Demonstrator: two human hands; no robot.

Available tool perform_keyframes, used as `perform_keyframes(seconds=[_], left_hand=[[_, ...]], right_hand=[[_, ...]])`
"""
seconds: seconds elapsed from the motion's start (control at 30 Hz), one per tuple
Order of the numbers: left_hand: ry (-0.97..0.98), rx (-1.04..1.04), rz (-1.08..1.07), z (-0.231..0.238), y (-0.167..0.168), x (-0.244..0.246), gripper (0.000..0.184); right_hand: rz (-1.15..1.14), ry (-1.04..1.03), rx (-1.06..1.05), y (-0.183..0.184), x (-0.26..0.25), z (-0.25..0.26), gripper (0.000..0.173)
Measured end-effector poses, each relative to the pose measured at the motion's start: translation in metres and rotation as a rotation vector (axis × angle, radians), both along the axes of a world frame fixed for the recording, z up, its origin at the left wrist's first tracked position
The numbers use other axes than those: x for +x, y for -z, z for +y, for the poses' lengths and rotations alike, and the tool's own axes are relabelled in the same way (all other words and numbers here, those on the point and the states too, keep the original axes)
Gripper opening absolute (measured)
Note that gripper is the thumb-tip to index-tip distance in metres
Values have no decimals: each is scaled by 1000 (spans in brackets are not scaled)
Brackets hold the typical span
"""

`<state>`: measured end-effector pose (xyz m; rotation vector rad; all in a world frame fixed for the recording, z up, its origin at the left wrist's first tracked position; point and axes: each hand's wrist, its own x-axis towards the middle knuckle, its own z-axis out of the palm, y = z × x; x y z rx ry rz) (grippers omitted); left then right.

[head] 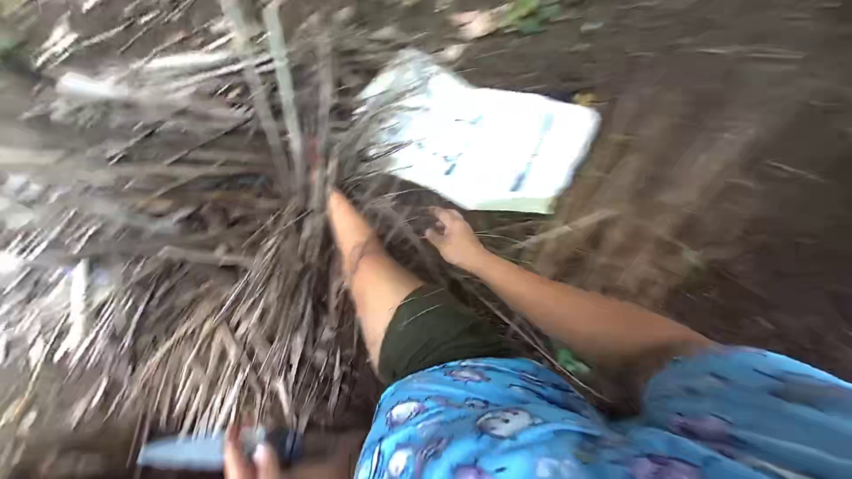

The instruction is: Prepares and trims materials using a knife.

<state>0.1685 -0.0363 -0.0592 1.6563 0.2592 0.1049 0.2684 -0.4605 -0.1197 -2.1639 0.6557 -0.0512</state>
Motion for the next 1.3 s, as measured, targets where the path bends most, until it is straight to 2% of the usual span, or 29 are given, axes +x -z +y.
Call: perform_keyframes(seconds=[0.07, 0.1, 0.13, 0.17, 0.23, 0.3, 0.33, 0.4, 0.43, 0.47, 0.53, 0.63, 0.7, 0.73, 0.8, 0.83, 0.9, 0.97, 1.03, 1.1, 1.13, 1.2, 1.3], left_hand=[[-29, 52, -61, -16, -11, -10, 74], [-47, 25, -71, -25, -20, -16, 80], [-59, -27, -69, -33, -27, -24, 85], [-32, -81, -76, -38, -31, -32, 85], [38, -86, -107, -39, -39, -51, 75], [55, -57, -92, -25, -48, -76, 52], [20, -37, -99, -16, -48, -93, 45], [-212, 31, -93, 2, -37, -134, 34], [-375, 34, -43, 13, -28, -157, 32], [-556, 30, 22, 24, -16, -180, 30], [-911, 51, 178, 51, 13, -217, 27], [-1214, 13, 444, 90, 54, -250, 28], [-1226, -47, 551, 109, 79, -253, 29], [-1181, -38, 618, 117, 92, -250, 30], [-1023, 115, 850, 130, 116, -243, 33], [-928, 209, 967, 138, 125, -239, 35], [-822, 338, 1117, 151, 138, -226, 39], [-792, 383, 1186, 152, 143, -215, 46], [-737, 409, 1247, 151, 140, -208, 49], [-679, 384, 1289, 150, 136, -202, 50], [-676, 351, 1299, 149, 135, -200, 52], [-719, 276, 1291, 146, 133, -198, 54], [-788, 215, 1208, 140, 132, -204, 56]], right_hand=[[-71, -568, 311, -35, 15, 106, 49], [-52, -862, 414, -50, 8, 151, 59], [-8, -1135, 431, -62, -2, 186, 75], [-3, -1336, 386, -69, -15, 214, 86], [-45, -1464, 340, -67, -35, 250, 88], [20, -1413, 390, -55, -35, 264, 79], [123, -1367, 482, -46, -23, 265, 72], [456, -1170, 927, -20, 12, 259, 45], [572, -1047, 1055, -8, 29, 251, 36], [597, -948, 1017, 5, 43, 242, 32], [575, -826, 809, 32, 70, 217, 29], [605, -718, 771, 71, 97, 173, 31], [632, -559, 910, 79, 94, 161, 29], [632, -477, 971, 72, 85, 164, 32], [630, -495, 977, 53, 65, 170, 46], [625, -607, 889, 42, 57, 174, 45], [575, -904, 471, 13, 47, 182, 30], [540, -1256, 19, -5, 56, 181, 34], [602, -1587, -415, -24, 72, 187, 39], [668, -1788, -743, -33, 81, 196, 38], [676, -1868, -811, -24, 86, 197, 32], [829, -1972, -871, -29, 76, 221, 35], [960, -2160, -821, -39, 39, 258, 41]])
